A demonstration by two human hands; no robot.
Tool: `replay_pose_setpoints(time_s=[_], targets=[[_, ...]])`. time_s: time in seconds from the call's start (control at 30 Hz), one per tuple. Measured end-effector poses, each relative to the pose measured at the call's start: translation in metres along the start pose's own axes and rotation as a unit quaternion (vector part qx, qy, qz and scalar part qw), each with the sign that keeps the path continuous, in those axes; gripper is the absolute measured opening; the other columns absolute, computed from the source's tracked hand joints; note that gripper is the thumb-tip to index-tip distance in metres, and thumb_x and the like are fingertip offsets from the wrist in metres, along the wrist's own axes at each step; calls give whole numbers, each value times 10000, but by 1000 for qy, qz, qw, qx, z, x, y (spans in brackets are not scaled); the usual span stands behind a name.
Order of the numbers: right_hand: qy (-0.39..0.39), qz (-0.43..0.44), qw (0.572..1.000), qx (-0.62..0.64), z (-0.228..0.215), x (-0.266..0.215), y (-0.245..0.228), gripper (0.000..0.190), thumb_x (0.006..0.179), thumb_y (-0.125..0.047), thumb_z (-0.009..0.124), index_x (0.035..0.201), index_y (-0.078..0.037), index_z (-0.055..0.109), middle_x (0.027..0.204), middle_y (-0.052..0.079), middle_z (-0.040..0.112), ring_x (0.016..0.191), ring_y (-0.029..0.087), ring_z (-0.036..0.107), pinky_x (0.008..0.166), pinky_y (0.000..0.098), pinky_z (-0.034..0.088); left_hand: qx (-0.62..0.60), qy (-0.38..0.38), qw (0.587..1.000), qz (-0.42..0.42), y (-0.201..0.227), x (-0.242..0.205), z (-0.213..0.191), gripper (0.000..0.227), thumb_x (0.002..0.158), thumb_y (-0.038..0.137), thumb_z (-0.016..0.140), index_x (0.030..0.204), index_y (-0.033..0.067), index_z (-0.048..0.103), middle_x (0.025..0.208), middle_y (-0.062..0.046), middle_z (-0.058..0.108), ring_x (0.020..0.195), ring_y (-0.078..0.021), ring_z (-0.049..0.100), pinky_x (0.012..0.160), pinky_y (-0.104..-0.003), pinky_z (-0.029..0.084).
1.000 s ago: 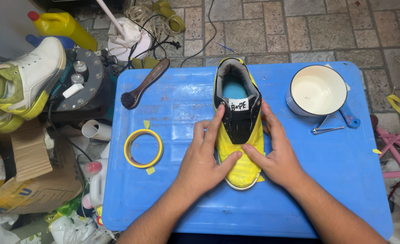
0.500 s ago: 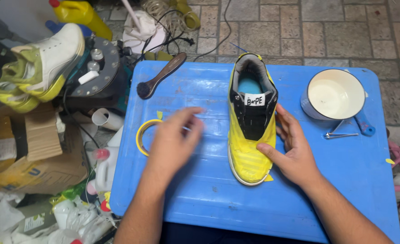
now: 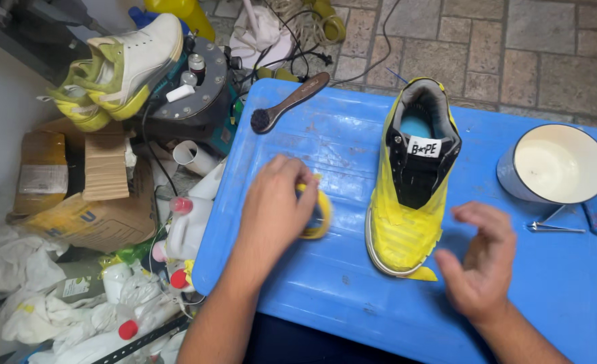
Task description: The person applies yellow masking tape to a black and yellow sneaker on a blue workbench. They tear and place multiple strips of tape to cover the upper and sides of the shoe, smoothing each piece by hand.
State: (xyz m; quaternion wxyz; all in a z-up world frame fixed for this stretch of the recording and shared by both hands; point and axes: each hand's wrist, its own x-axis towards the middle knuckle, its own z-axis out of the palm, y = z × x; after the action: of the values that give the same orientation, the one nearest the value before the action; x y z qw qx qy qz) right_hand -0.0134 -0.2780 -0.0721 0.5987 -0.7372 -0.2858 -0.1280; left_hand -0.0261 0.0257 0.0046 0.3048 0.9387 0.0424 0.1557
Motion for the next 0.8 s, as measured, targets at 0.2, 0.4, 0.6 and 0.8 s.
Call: replay_pose_setpoints(time_s=[0.2, 0.4, 0.6, 0.8], targets=[[-127, -118, 981, -82, 4, 3, -17, 720, 780, -369, 837, 1328, -53, 492, 1317, 167, 581, 1209, 338, 573, 1065, 461, 428, -291, 40, 955, 43, 77, -35, 5, 101, 999, 87, 659, 1020, -9, 633, 1045, -141, 669, 989, -265, 716, 850, -336, 596], [-123, -117, 985, 8, -7, 5, -21, 278, 922, -174, 759, 1148, -87, 621, 1181, 114, 689, 1232, 351, 639, 1171, 573, 418, -458, -7, 889, -13, 95, -46, 21, 119, 1033, 95, 630, 1058, -19, 609, 1097, -111, 664, 1038, -159, 712, 857, -280, 636], [-76, -124, 987, 64, -52, 20, -24, 245, 964, -175, 715, 1145, -45, 615, 1011, 137, 719, 979, 317, 740, 1104, 592, 516, -568, -92, 814, -76, 89, -46, 37, 130, 1032, 116, 616, 1052, -8, 580, 1034, -58, 630, 869, -87, 646, 768, -232, 555], [-53, -120, 991, -4, -69, 33, -28, 365, 819, -189, 773, 1080, 38, 656, 855, 118, 675, 772, 262, 672, 816, 432, 585, -490, -130, 849, -148, 57, -35, 52, 128, 974, 141, 650, 948, 24, 607, 874, 6, 633, 725, -43, 548, 630, -223, 466]])
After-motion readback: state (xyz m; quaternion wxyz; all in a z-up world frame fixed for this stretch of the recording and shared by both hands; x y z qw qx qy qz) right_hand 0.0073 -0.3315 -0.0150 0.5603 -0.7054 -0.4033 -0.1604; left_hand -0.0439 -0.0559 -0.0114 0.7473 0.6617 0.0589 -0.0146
